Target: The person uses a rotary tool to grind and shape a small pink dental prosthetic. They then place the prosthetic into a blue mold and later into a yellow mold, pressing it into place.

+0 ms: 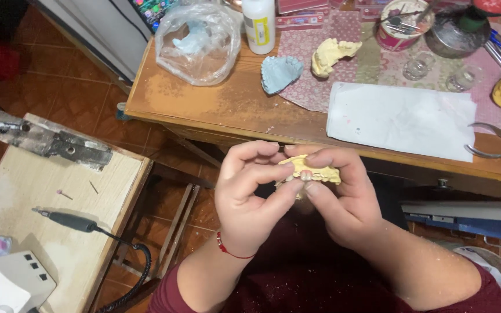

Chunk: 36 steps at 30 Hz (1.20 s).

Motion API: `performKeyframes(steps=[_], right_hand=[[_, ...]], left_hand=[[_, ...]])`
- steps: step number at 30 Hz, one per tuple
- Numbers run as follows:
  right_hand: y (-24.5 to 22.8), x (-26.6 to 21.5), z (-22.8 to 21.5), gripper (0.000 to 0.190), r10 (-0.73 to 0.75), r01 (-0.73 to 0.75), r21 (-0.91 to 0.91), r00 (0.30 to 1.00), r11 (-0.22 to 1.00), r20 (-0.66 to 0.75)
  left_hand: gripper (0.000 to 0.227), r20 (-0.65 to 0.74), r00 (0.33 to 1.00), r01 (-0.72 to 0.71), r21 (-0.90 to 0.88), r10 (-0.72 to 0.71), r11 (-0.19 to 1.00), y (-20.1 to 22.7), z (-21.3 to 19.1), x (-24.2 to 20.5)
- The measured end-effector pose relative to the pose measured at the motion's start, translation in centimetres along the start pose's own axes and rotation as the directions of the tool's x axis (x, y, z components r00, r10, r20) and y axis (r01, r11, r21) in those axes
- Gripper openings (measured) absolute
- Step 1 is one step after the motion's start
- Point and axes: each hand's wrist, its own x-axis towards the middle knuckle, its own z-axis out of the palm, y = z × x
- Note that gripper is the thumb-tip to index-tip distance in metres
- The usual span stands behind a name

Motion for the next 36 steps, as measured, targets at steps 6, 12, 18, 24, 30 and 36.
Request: performKeyframes(steps=[6, 12, 18, 24, 30, 36], right_hand=[[0.3, -0.1, -0.3, 0.029, -0.047, 0.049, -0.076, 0.998, 0.996, 0.031], [1.0, -0.8, -1.0, 0.026, 0.004, -0.004, -0.020, 1.000, 1.000, 0.007], [0.3, -0.5, -0.8, 0.026, -0.050, 0.050, -0.021, 0.998, 0.999, 0.033], [0.5, -1.1, -0.6, 0.027, 0.031, -0.031, 0.142, 1.000, 0.989, 0.001], [0.7, -1.4, 0.0, 0.027, 0.113, -0.094, 0.280, 0.992, 0.955, -0.052], [0.7, -1.7, 0.2, 0.029, 0.113, -0.089, 0.333, 0.992, 0.939, -0.052]], left_hand=[[0.036, 0.034, 0.989, 0.149, -0.059, -0.147, 0.987, 0.5, -0.1, 0.6], [0.042, 0.034, 0.988, 0.149, 0.025, -0.150, 0.988, 1.0, -0.2, 0.8], [0.035, 0.036, 0.998, 0.056, 0.060, -0.058, 0.997, 1.1, -0.3, 0.8], [0.033, 0.026, 1.000, 0.009, 0.093, -0.011, 0.996, 1.5, -0.2, 0.7], [0.030, 0.004, 1.000, -0.011, 0.105, 0.010, 0.994, 1.8, -0.2, 0.5], [0.030, 0.002, 1.000, 0.000, 0.121, 0.000, 0.993, 2.0, -0.4, 0.4]])
